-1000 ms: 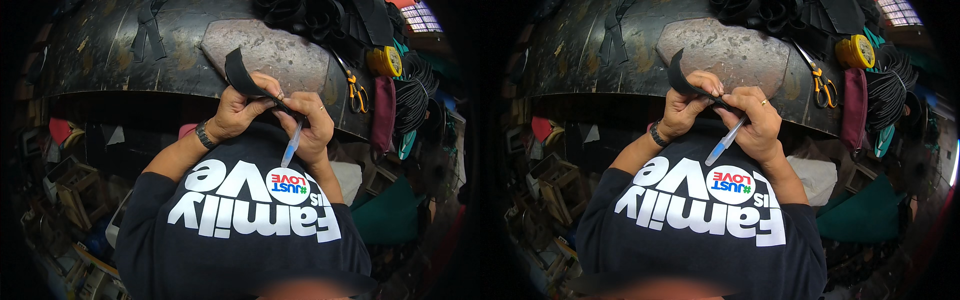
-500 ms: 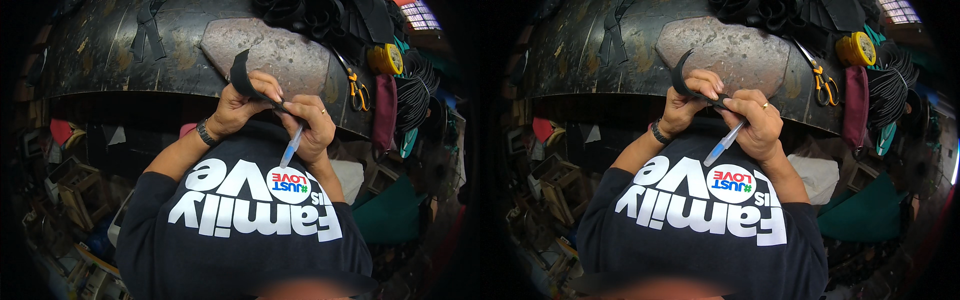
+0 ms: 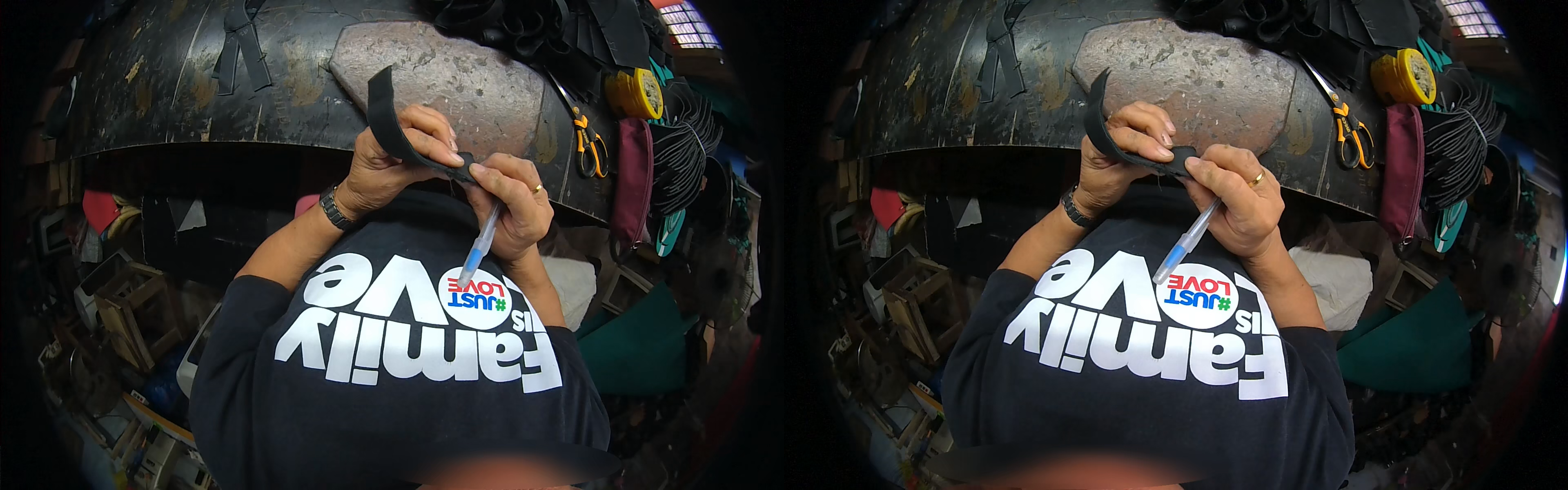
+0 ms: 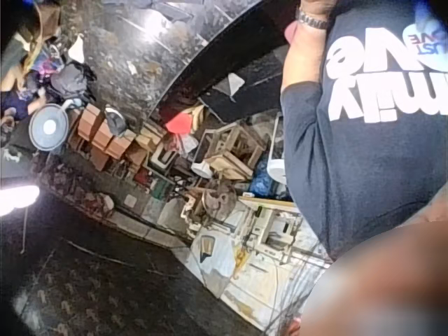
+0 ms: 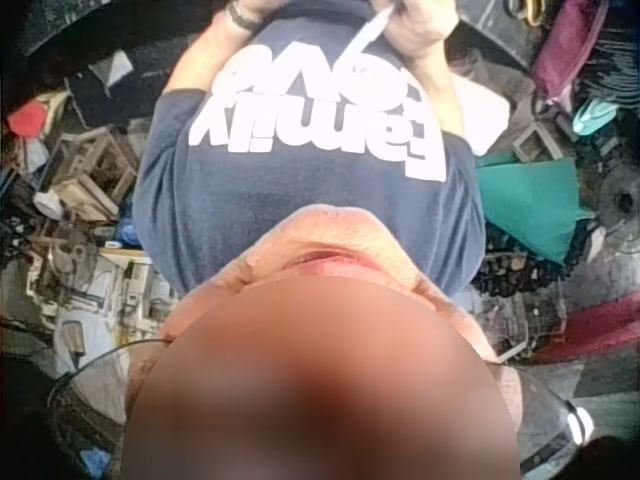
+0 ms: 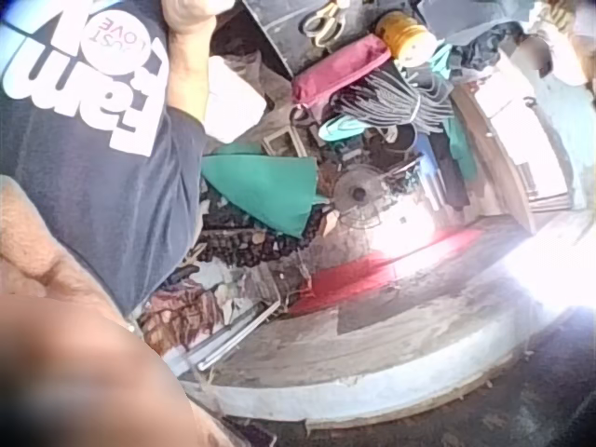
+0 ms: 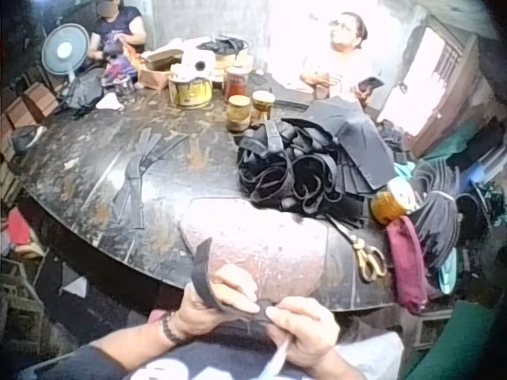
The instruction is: The person marks multiple black leather strips with a blue pen and then cuts them with scissors. They handle each strip one at a time, folding and aligning edges before marking and cutting.
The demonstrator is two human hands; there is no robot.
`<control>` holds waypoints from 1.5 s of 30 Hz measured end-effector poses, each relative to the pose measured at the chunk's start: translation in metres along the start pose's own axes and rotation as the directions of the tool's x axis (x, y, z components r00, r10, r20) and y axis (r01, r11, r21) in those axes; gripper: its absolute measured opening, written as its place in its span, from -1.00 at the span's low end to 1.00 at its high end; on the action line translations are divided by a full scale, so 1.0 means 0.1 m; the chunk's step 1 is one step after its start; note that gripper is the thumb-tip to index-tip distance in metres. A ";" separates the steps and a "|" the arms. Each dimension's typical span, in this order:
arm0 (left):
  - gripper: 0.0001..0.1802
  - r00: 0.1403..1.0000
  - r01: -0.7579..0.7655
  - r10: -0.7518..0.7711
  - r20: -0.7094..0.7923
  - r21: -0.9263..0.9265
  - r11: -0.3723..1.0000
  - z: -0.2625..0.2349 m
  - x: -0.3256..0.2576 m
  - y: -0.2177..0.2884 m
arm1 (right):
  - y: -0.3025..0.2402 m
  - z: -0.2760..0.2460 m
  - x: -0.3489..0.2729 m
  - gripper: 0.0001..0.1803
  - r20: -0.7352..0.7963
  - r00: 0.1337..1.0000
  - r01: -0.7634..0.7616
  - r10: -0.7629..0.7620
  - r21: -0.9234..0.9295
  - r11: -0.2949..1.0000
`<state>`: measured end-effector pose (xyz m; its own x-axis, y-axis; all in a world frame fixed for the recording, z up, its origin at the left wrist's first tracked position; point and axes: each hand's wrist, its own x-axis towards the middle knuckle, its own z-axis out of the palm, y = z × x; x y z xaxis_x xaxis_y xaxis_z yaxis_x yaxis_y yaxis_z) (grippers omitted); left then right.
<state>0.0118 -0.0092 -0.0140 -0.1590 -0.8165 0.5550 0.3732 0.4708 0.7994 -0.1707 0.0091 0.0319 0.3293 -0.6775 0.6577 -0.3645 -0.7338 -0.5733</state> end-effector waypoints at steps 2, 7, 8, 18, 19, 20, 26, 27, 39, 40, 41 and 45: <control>-0.77 1.000 -0.007 0.007 0.001 -0.002 1.000 0.00 0.00 0.00 | 0.00 0.00 0.00 -0.64 -0.002 1.000 0.004 -0.004 0.004 1.000; -0.75 1.000 0.008 -0.008 0.004 -0.019 1.000 0.00 0.00 0.00 | 0.00 0.01 -0.02 -0.65 -0.018 1.000 -0.017 0.018 0.042 0.999; -0.75 1.000 0.008 -0.007 0.007 -0.014 1.000 -0.01 0.00 0.00 | 0.00 0.01 -0.02 -0.68 -0.017 1.000 -0.022 0.023 0.050 0.998; -0.70 0.995 0.099 -0.100 -0.021 -0.041 0.994 0.02 -0.02 0.06 | 0.00 0.00 0.00 -0.65 0.001 0.998 -0.057 0.057 0.062 0.996; -0.71 0.994 0.104 -0.105 -0.022 -0.041 0.994 0.02 -0.02 0.06 | 0.00 0.01 0.00 -0.65 -0.001 0.998 -0.056 0.056 0.065 0.996; -0.71 0.994 0.109 -0.110 -0.024 -0.042 0.993 0.02 -0.02 0.06 | 0.00 0.01 0.00 -0.65 0.003 0.998 -0.056 0.056 0.067 0.996; -0.76 0.995 0.100 -0.100 0.016 -0.035 0.994 -0.01 -0.02 0.07 | 0.00 0.03 -0.01 -0.65 0.008 0.998 -0.056 0.056 0.077 0.995; -0.75 0.996 0.085 -0.084 0.021 -0.020 0.996 -0.02 -0.01 0.07 | 0.00 0.03 -0.01 -0.65 0.008 0.998 -0.057 0.056 0.077 0.995; -0.77 0.997 -0.082 0.082 0.014 0.053 0.995 0.01 0.01 0.05 | 0.03 0.06 -0.02 -0.59 -0.015 1.000 -0.018 0.019 0.095 0.995; -0.77 0.995 -0.099 0.098 0.013 0.076 0.992 0.01 0.02 0.05 | 0.03 0.06 -0.03 -0.59 -0.013 1.000 -0.023 0.024 0.101 0.995; -0.77 0.993 -0.115 0.115 0.013 0.100 0.988 0.01 0.02 0.06 | 0.03 0.06 -0.03 -0.58 -0.012 0.999 -0.028 0.030 0.108 0.994; -0.77 0.991 -0.134 0.133 0.023 0.141 0.981 0.01 0.03 0.08 | 0.03 0.06 -0.04 -0.58 -0.004 0.999 -0.040 0.041 0.115 0.993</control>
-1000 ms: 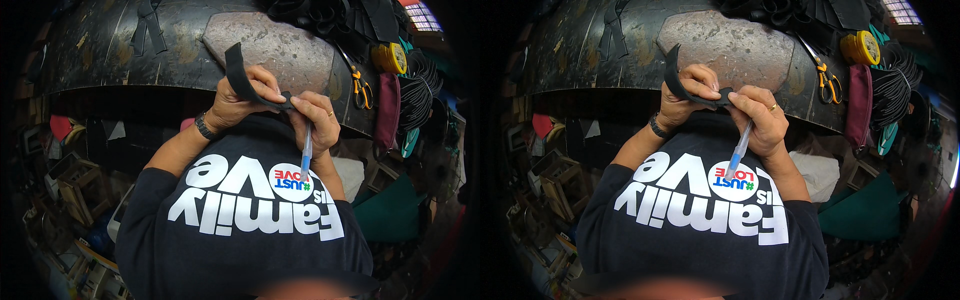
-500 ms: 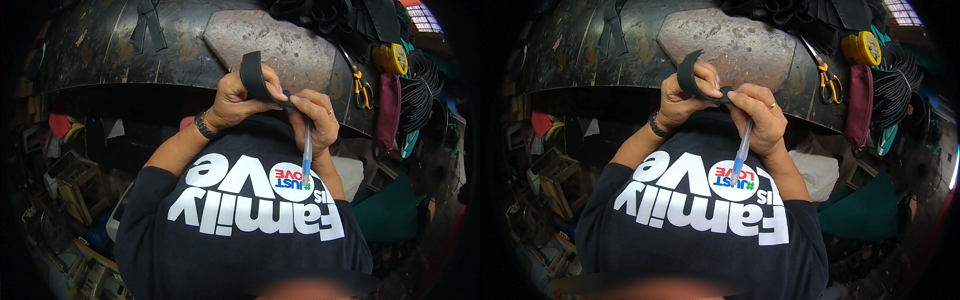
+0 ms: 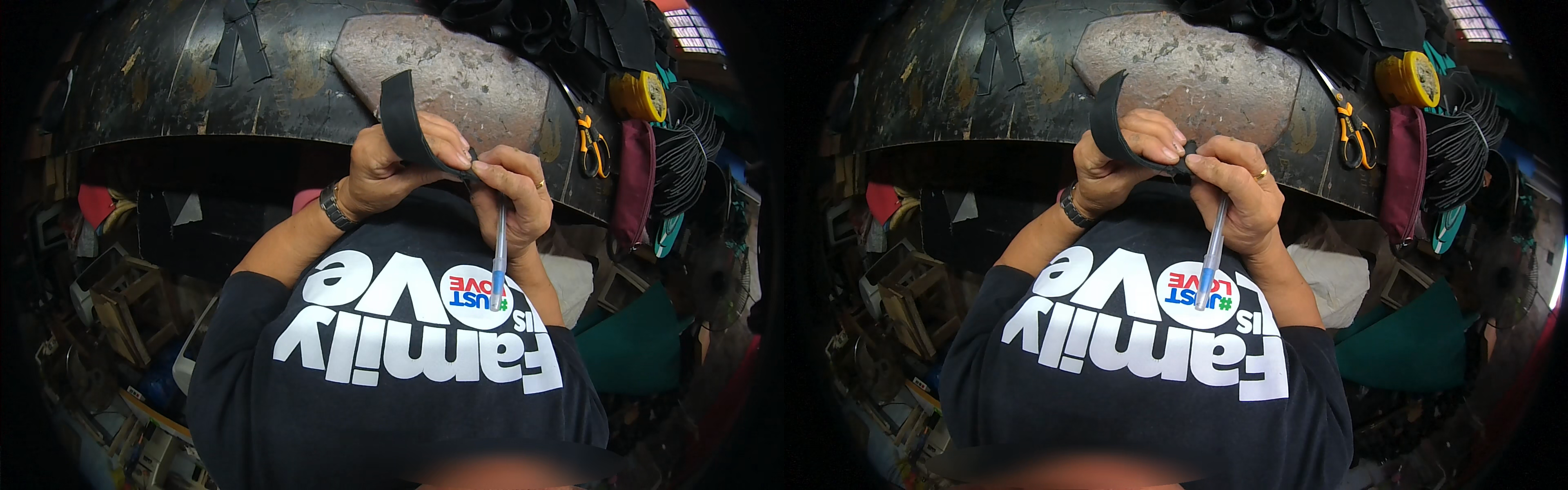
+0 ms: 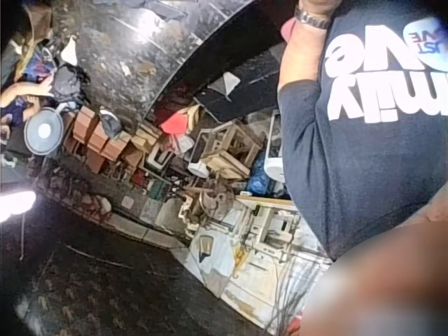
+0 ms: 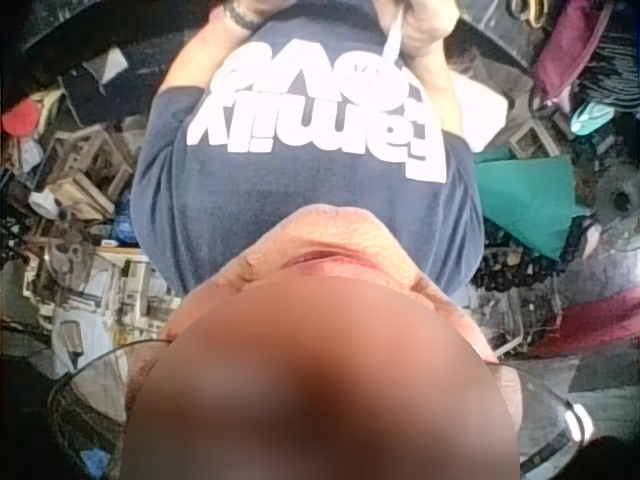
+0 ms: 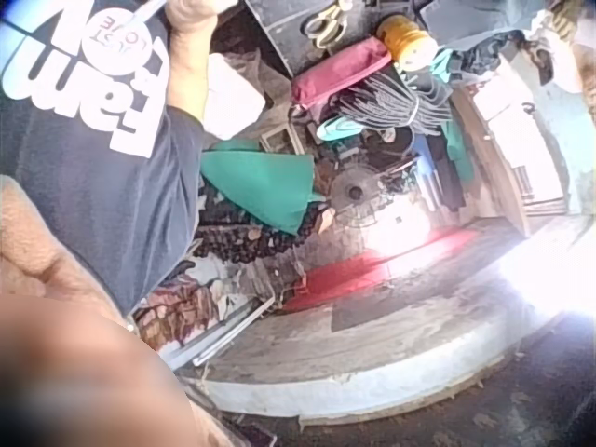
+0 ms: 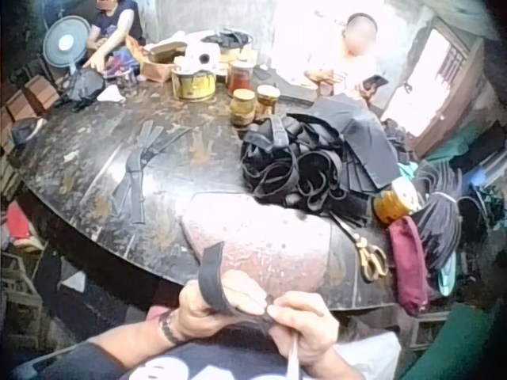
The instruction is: The person marks multiple black leather strips with a blue pen and then cuts them with scissors. They handle each strip one at a time, folding and aligning edges before marking and cutting.
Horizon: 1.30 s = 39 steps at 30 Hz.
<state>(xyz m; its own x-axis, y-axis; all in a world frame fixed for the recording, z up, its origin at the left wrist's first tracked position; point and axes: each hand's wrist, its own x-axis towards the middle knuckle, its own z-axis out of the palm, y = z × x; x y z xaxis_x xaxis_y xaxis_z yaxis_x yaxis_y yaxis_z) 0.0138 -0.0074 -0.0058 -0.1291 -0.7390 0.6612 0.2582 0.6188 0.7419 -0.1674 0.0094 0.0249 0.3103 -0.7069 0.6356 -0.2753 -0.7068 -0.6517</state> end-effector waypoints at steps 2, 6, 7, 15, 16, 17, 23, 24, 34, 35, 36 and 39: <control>-0.77 1.000 -0.012 0.012 0.008 0.014 1.000 -0.01 0.00 0.01 | 0.00 0.00 0.00 -0.59 -0.007 1.000 -0.005 0.005 0.007 1.000; -0.75 1.000 -0.010 0.009 0.021 0.026 1.000 0.00 -0.03 -0.01 | 0.00 0.01 0.01 -0.61 0.006 1.000 -0.022 0.022 0.001 1.000; -0.74 1.000 -0.004 0.003 0.022 0.026 1.000 0.01 -0.04 -0.02 | -0.01 0.01 0.01 -0.62 0.010 0.999 -0.047 0.047 0.026 0.999; -0.83 0.979 0.184 -0.170 -0.112 0.128 0.975 0.16 -0.16 -0.07 | 0.00 0.06 0.07 -0.75 0.049 0.953 -0.302 0.299 0.107 0.947; -0.84 0.964 0.232 -0.217 -0.156 0.085 0.969 0.17 -0.16 -0.07 | 0.00 0.06 0.08 -0.79 0.065 0.947 -0.321 0.315 0.146 0.936; -0.85 0.941 0.281 -0.270 -0.204 0.025 0.959 0.18 -0.16 -0.08 | -0.01 0.05 0.09 -0.82 0.089 0.931 -0.364 0.353 0.177 0.914; -0.81 0.922 0.346 -0.332 -0.198 0.040 0.937 0.11 -0.11 -0.07 | 0.06 -0.12 0.22 -0.08 0.039 0.845 -0.481 0.534 0.494 0.725; -0.80 0.924 0.354 -0.347 -0.162 0.012 0.935 0.11 -0.11 -0.05 | 0.07 -0.16 0.22 -0.10 0.094 0.793 -0.551 0.602 0.530 0.644; -0.80 0.891 0.453 -0.453 0.019 -0.018 0.891 0.13 -0.11 0.01 | 0.19 -0.03 0.25 -0.37 0.153 0.675 -0.567 0.721 0.734 0.375; -0.80 0.892 0.452 -0.451 0.034 -0.006 0.892 0.12 -0.11 0.02 | 0.18 -0.02 0.25 -0.41 0.165 0.674 -0.564 0.720 0.744 0.357; -0.80 0.886 0.461 -0.461 0.044 -0.003 0.887 0.12 -0.11 0.03 | 0.17 -0.02 0.24 -0.40 0.168 0.666 -0.590 0.727 0.714 0.376; -0.79 0.875 0.477 -0.476 0.084 0.013 0.879 0.12 -0.13 0.03 | 0.12 0.00 0.23 -0.41 0.179 0.671 -0.639 0.720 0.632 0.438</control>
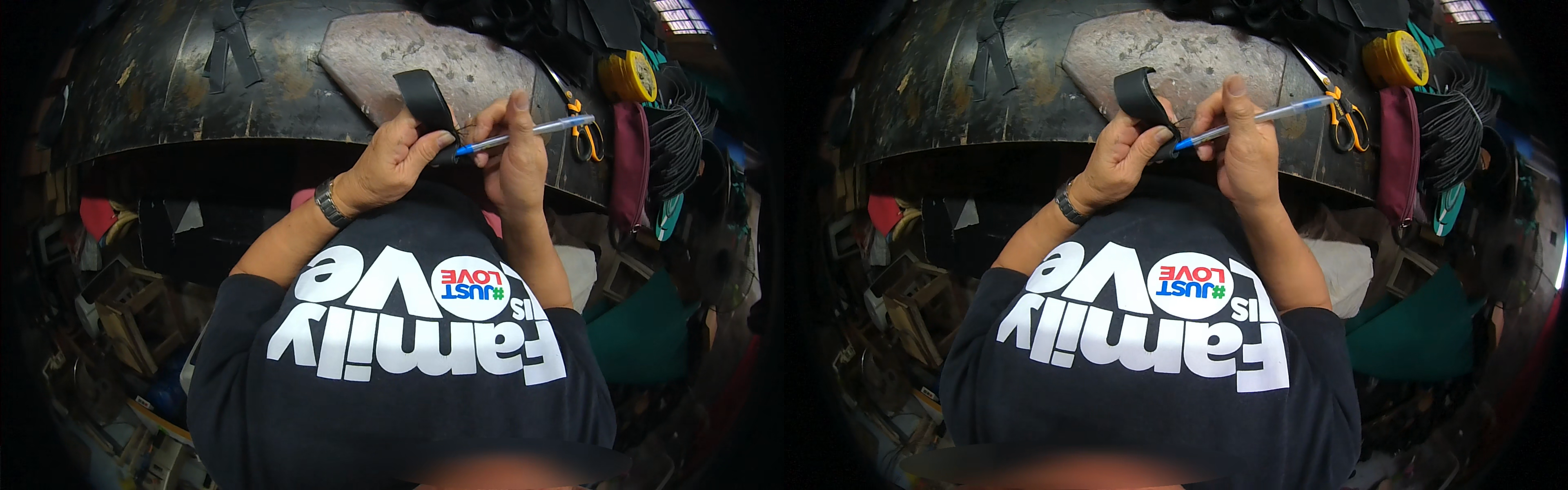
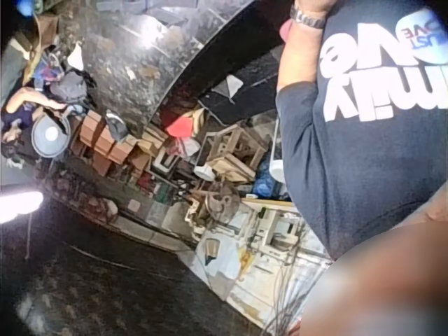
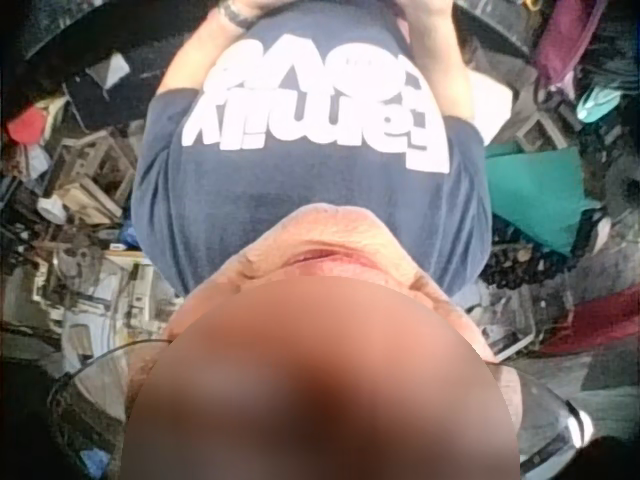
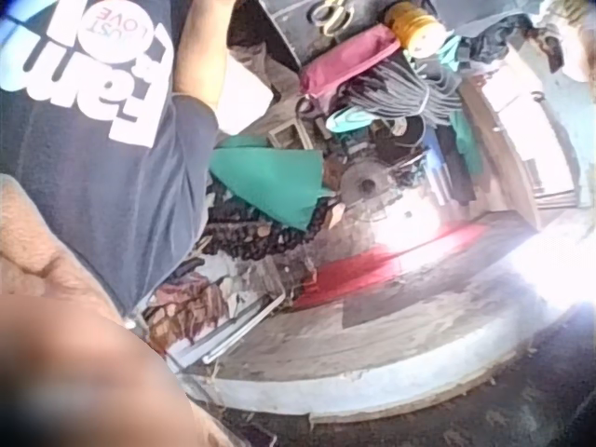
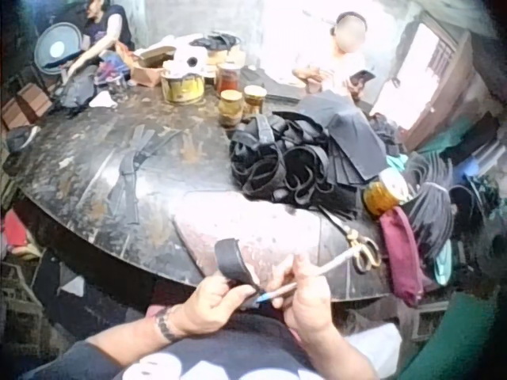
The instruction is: The person marks multiple black leather strips with a blue pen and then cuts them with scissors. They handle each strip one at a time, folding and aligning edges before marking and cutting.
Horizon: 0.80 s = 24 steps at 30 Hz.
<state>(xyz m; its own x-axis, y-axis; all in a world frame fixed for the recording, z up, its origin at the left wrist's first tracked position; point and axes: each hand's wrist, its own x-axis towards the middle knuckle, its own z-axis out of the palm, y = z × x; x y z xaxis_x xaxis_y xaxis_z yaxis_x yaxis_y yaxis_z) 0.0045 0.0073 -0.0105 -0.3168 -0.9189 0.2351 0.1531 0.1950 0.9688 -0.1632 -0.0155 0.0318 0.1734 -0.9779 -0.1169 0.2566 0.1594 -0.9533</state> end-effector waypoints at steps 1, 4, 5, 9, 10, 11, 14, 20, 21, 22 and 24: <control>-0.79 1.000 0.019 -0.019 0.014 -0.002 1.000 0.00 0.00 -0.01 | 0.00 0.01 -0.01 -0.41 -0.001 1.000 -0.027 0.027 0.006 1.000; -0.78 1.000 -0.013 0.012 0.009 0.051 0.999 -0.02 0.02 -0.03 | 0.03 0.02 0.00 -0.42 -0.002 0.997 -0.079 0.080 0.043 0.996; -0.77 0.999 -0.040 0.040 0.000 0.080 0.996 -0.02 0.03 -0.04 | 0.05 0.02 -0.01 -0.43 0.005 0.995 -0.104 0.104 0.060 0.993; -0.76 0.996 -0.029 0.014 0.082 0.181 0.983 -0.05 0.07 0.04 | 0.11 -0.04 0.03 -0.45 0.068 0.976 -0.216 0.207 0.172 0.961; -0.75 0.993 -0.045 0.024 0.112 0.188 0.981 -0.03 0.09 0.06 | 0.11 -0.06 0.05 -0.46 0.121 0.967 -0.247 0.226 0.214 0.945; -0.74 0.991 -0.082 0.059 0.120 0.193 0.978 -0.02 0.11 0.08 | 0.10 -0.09 0.07 -0.47 0.171 0.957 -0.272 0.234 0.256 0.927; -0.73 0.991 -0.100 0.066 0.118 0.311 0.945 -0.06 0.20 0.14 | 0.05 -0.17 0.10 -0.38 0.415 0.900 -0.333 0.132 0.460 0.823; -0.78 0.985 -0.096 0.152 -0.088 0.453 0.886 -0.46 0.70 0.30 | -0.16 -0.31 0.07 -0.31 0.347 0.931 -0.083 -0.115 0.506 0.858; -0.77 0.950 -0.235 0.306 -0.060 0.510 0.827 -0.49 0.86 0.33 | -0.15 -0.29 0.07 -0.31 0.320 0.944 -0.079 -0.082 0.459 0.885; -0.74 0.961 -0.204 0.267 -0.068 0.475 0.856 -0.51 1.07 0.37 | -0.13 -0.24 0.08 -0.31 0.295 0.954 -0.077 -0.062 0.438 0.896; -0.66 0.983 -0.127 0.170 -0.068 0.415 0.901 -0.52 1.51 0.42 | -0.08 -0.15 0.08 -0.33 0.323 0.945 -0.086 -0.054 0.403 0.911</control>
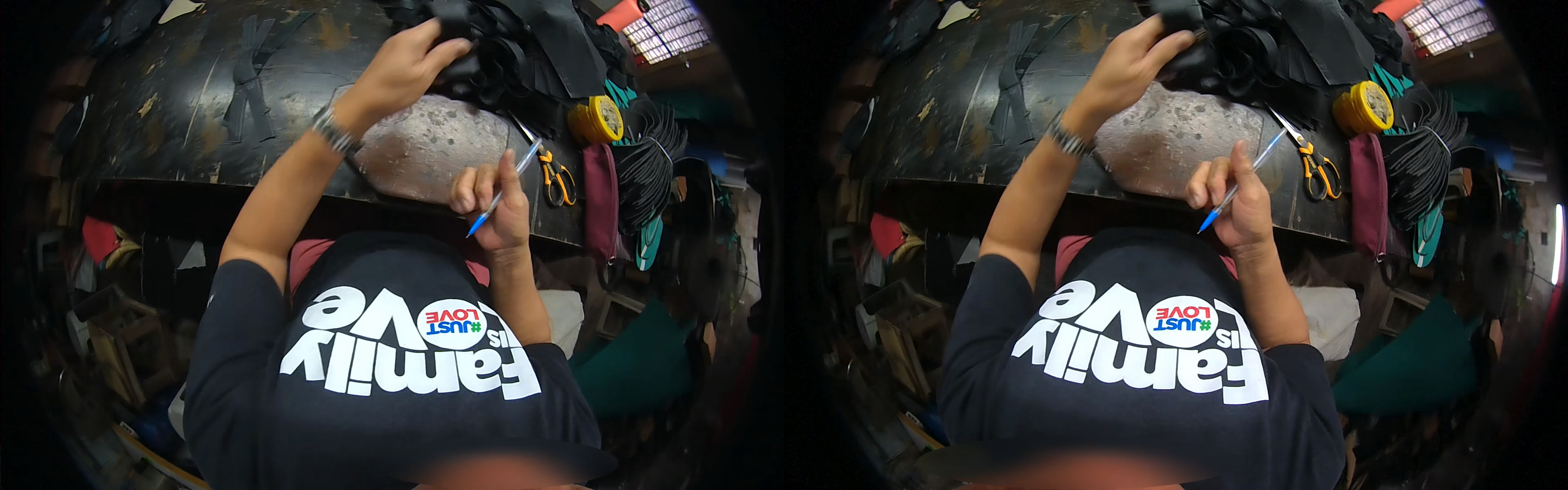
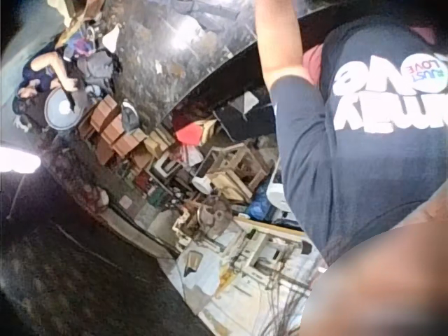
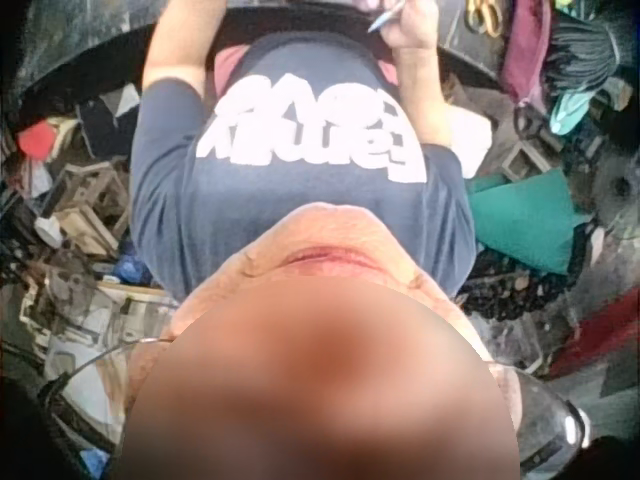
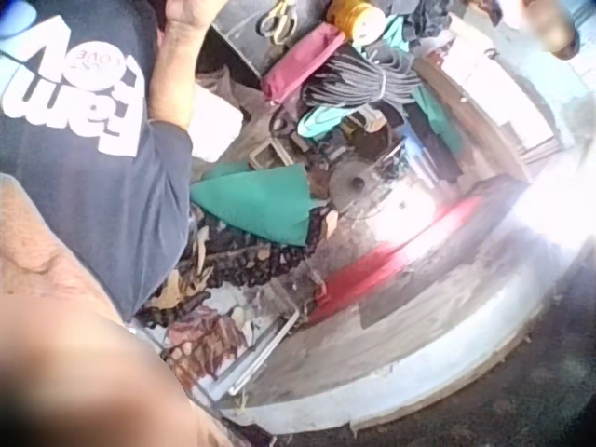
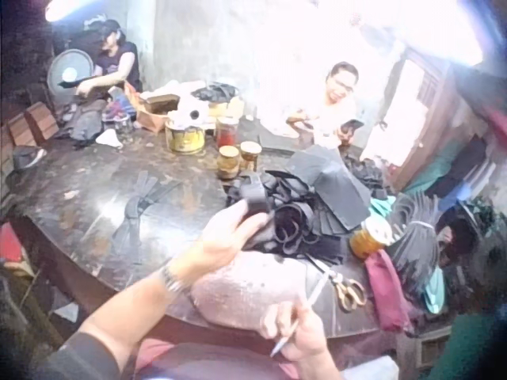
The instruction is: The person marks multiple black leather strips with a blue pen and then cuts them with scissors. They handle each strip one at a time, folding and aligning edges before marking and cutting.
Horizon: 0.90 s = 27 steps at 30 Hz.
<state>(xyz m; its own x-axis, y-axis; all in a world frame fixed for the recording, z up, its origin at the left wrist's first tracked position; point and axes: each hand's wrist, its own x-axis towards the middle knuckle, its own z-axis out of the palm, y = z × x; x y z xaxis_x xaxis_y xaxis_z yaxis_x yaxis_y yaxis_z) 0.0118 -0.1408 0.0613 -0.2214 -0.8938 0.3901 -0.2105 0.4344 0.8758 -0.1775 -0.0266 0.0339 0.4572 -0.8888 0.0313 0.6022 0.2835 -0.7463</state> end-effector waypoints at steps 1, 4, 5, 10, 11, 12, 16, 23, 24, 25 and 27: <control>-0.61 0.994 0.104 -0.103 0.042 -0.013 0.995 0.00 0.19 -0.03 | 0.04 0.03 0.00 -0.34 -0.051 0.998 -0.024 0.022 -0.048 0.999; -0.44 0.976 -0.101 0.195 -0.098 0.590 0.801 -0.11 0.29 -0.24 | 0.11 0.09 -0.07 -0.43 -0.117 0.991 -0.078 0.061 -0.149 0.986; -0.50 0.971 -0.088 0.197 -0.132 0.569 0.817 -0.22 0.22 -0.33 | 0.10 0.09 -0.11 -0.49 -0.110 0.993 -0.066 0.052 -0.136 0.989; -0.57 0.892 0.292 0.040 -0.451 0.639 0.711 -1.15 -0.34 -0.80 | 0.03 -0.06 -0.22 -0.60 -0.184 0.975 -0.125 0.122 -0.006 0.992; -0.48 0.844 0.439 0.018 -0.535 0.710 0.550 -1.36 -0.46 -0.86 | 0.03 -0.09 -0.22 -0.61 -0.188 0.972 -0.143 0.137 -0.016 0.990; -0.43 0.781 0.550 0.009 -0.625 0.693 0.467 -1.52 -0.58 -0.92 | 0.04 -0.10 -0.20 -0.61 -0.183 0.973 -0.150 0.144 -0.022 0.988; -0.43 0.662 0.748 -0.231 -0.713 0.604 0.275 -1.87 -0.79 -1.12 | 0.14 -0.02 -0.11 -0.67 -0.156 0.976 -0.167 0.151 -0.089 0.982; -0.57 0.738 0.599 -0.045 -0.673 0.624 0.502 -1.89 -0.82 -1.13 | 0.22 0.18 -0.07 -0.70 -0.118 0.980 -0.186 0.161 -0.248 0.951; -0.60 0.741 0.587 -0.033 -0.671 0.621 0.519 -1.84 -0.81 -1.08 | 0.21 0.18 -0.08 -0.70 -0.121 0.979 -0.192 0.166 -0.245 0.950; -0.65 0.760 0.459 0.064 -0.647 0.603 0.653 -1.77 -0.81 -1.00 | 0.19 0.18 -0.09 -0.70 -0.125 0.977 -0.196 0.170 -0.241 0.950; -0.74 0.760 0.276 0.113 -0.640 0.475 0.835 -1.58 -0.79 -0.80 | 0.16 0.17 -0.08 -0.70 -0.165 0.971 -0.210 0.172 -0.247 0.946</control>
<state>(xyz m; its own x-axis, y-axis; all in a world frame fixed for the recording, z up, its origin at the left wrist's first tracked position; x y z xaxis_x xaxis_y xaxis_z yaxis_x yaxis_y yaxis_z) 0.1961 -0.1232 0.0049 0.4171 -0.7022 0.5770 -0.6896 0.1690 0.7042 -0.1605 -0.0093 0.0330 0.4396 -0.8738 -0.2082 0.3122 0.3659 -0.8767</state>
